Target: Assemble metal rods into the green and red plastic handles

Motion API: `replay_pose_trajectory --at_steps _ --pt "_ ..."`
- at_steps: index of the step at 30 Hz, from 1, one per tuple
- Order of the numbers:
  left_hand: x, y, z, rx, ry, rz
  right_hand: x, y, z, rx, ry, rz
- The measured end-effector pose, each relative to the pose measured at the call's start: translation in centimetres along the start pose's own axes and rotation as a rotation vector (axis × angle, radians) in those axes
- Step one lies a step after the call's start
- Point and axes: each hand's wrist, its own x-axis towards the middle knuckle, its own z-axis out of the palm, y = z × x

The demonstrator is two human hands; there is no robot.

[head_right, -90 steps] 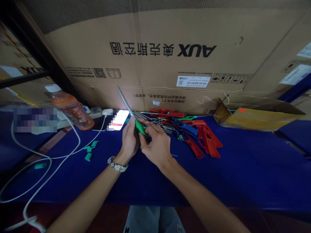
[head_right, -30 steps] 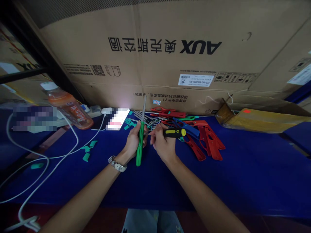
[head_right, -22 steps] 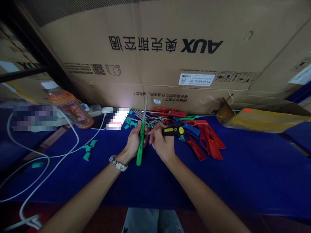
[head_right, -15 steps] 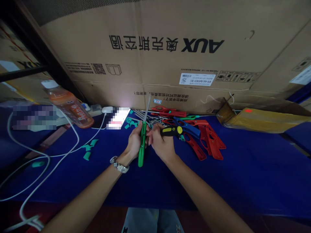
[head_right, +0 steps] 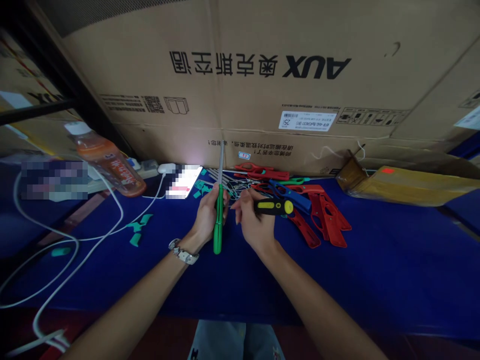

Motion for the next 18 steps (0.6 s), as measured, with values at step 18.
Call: replay_pose_trajectory --at_steps 18 --pt "0.7 -0.1 -0.7 -0.026 0.067 0.017 2.7 1.4 -3.1 -0.353 -0.340 0.409"
